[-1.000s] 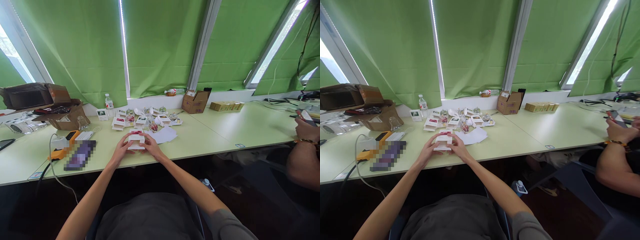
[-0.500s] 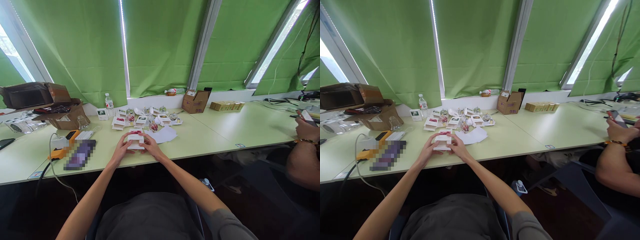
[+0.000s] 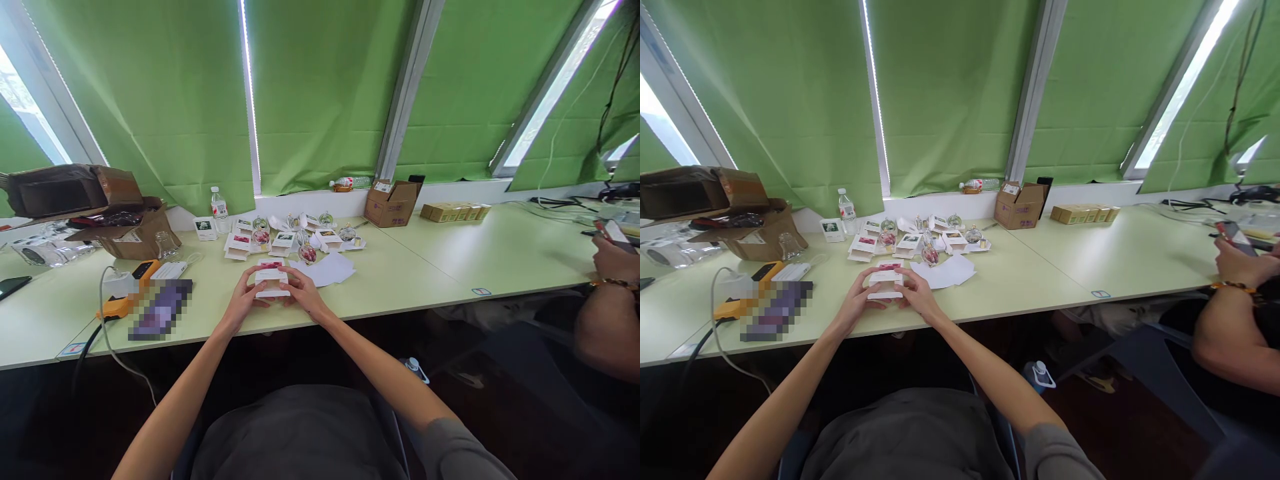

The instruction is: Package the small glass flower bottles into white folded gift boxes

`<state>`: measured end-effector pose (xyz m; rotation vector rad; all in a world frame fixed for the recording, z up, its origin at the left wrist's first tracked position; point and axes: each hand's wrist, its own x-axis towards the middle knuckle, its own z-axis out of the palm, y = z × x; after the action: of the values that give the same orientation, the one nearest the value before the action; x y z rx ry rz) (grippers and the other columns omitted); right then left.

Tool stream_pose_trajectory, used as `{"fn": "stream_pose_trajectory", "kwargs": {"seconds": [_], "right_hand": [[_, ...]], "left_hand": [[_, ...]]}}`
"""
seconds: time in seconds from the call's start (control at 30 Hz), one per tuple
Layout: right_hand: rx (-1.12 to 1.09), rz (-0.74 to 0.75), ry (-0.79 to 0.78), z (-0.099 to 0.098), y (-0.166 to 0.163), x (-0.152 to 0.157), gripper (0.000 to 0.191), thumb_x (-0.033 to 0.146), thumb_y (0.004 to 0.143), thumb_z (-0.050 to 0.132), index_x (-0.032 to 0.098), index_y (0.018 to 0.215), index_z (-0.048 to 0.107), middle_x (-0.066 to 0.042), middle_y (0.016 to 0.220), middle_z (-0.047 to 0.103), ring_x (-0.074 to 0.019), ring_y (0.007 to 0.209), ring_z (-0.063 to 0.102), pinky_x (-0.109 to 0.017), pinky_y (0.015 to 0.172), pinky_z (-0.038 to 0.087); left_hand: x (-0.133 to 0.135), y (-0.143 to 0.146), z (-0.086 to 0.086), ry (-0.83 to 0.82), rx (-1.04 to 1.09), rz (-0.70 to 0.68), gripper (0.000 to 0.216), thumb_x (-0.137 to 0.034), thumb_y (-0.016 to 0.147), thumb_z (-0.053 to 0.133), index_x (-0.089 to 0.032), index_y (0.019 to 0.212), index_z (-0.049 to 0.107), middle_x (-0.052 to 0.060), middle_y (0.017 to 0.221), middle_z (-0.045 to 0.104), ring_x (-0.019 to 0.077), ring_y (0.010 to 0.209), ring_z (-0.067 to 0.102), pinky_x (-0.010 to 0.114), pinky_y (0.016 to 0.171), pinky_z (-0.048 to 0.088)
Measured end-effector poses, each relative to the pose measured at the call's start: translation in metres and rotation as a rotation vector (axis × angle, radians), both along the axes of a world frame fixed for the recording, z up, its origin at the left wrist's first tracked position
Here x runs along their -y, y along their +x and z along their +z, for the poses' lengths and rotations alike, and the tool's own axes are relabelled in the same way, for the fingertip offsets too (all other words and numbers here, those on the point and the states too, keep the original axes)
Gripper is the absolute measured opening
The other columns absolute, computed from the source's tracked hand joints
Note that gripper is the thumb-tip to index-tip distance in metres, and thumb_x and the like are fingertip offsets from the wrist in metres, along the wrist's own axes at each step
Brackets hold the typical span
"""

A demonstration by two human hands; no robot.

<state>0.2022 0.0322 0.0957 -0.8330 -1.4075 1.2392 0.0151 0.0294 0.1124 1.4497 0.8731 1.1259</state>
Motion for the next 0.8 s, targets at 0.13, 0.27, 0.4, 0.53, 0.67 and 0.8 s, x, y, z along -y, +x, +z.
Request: {"fn": "stream_pose_trajectory", "kwargs": {"seconds": [0.13, 0.27, 0.4, 0.53, 0.67, 0.8], "right_hand": [[-0.011, -0.017, -0.005, 0.0005, -0.0009, -0.0003, 0.046, 0.034, 0.078, 0.067, 0.030, 0.123, 0.058, -0.004, 0.093, 0.069, -0.0155, 0.064, 0.063, -0.027, 0.055, 0.054], [-0.006, -0.019, -0.010, 0.0001, -0.0011, -0.0008, 0.045, 0.034, 0.078, 0.066, 0.030, 0.123, 0.058, -0.004, 0.092, 0.069, -0.0155, 0.063, 0.062, -0.028, 0.055, 0.054], [-0.007, -0.023, -0.010, -0.0009, -0.0011, -0.0013, 0.044, 0.034, 0.079, 0.065, 0.030, 0.123, 0.058, -0.004, 0.094, 0.069, -0.0157, 0.064, 0.063, -0.028, 0.054, 0.054], [-0.005, -0.026, -0.009, -0.0009, -0.0009, -0.0016, 0.043, 0.034, 0.080, 0.065, 0.030, 0.123, 0.058, -0.004, 0.096, 0.069, -0.0160, 0.065, 0.064, -0.027, 0.054, 0.054], [-0.004, -0.018, -0.012, -0.0008, -0.0006, -0.0016, 0.044, 0.034, 0.080, 0.065, 0.031, 0.124, 0.057, -0.003, 0.094, 0.069, -0.0155, 0.064, 0.063, -0.027, 0.054, 0.054], [-0.003, -0.015, -0.008, -0.0011, -0.0003, -0.0014, 0.045, 0.035, 0.081, 0.065, 0.031, 0.125, 0.056, -0.003, 0.092, 0.068, -0.0153, 0.063, 0.063, -0.027, 0.054, 0.054]], "left_hand": [[-0.0005, -0.0001, -0.0007, 0.000, 0.001, 0.005, 0.056, -0.047, 0.083, 0.063, -0.027, 0.132, 0.044, 0.007, 0.103, 0.070, 0.0242, 0.081, 0.072, 0.038, 0.069, 0.060], [-0.0015, -0.0004, -0.0014, -0.004, 0.006, 0.010, 0.057, -0.046, 0.083, 0.063, -0.026, 0.132, 0.043, 0.007, 0.101, 0.070, 0.0241, 0.080, 0.072, 0.038, 0.068, 0.060], [-0.0023, -0.0006, -0.0015, -0.016, -0.003, 0.009, 0.058, -0.046, 0.082, 0.064, -0.026, 0.132, 0.042, 0.007, 0.100, 0.071, 0.0240, 0.079, 0.072, 0.038, 0.067, 0.060], [-0.0020, -0.0002, -0.0018, 0.015, -0.009, 0.009, 0.057, -0.048, 0.083, 0.063, -0.026, 0.132, 0.044, 0.006, 0.099, 0.071, 0.0234, 0.076, 0.072, 0.038, 0.066, 0.061], [-0.0021, -0.0001, -0.0019, 0.012, -0.008, 0.003, 0.057, -0.048, 0.083, 0.062, -0.026, 0.132, 0.044, 0.007, 0.098, 0.071, 0.0236, 0.077, 0.072, 0.039, 0.067, 0.060], [-0.0024, -0.0006, -0.0019, -0.012, -0.012, 0.003, 0.058, -0.047, 0.083, 0.063, -0.026, 0.133, 0.043, 0.007, 0.097, 0.071, 0.0241, 0.079, 0.072, 0.040, 0.069, 0.060]]}}
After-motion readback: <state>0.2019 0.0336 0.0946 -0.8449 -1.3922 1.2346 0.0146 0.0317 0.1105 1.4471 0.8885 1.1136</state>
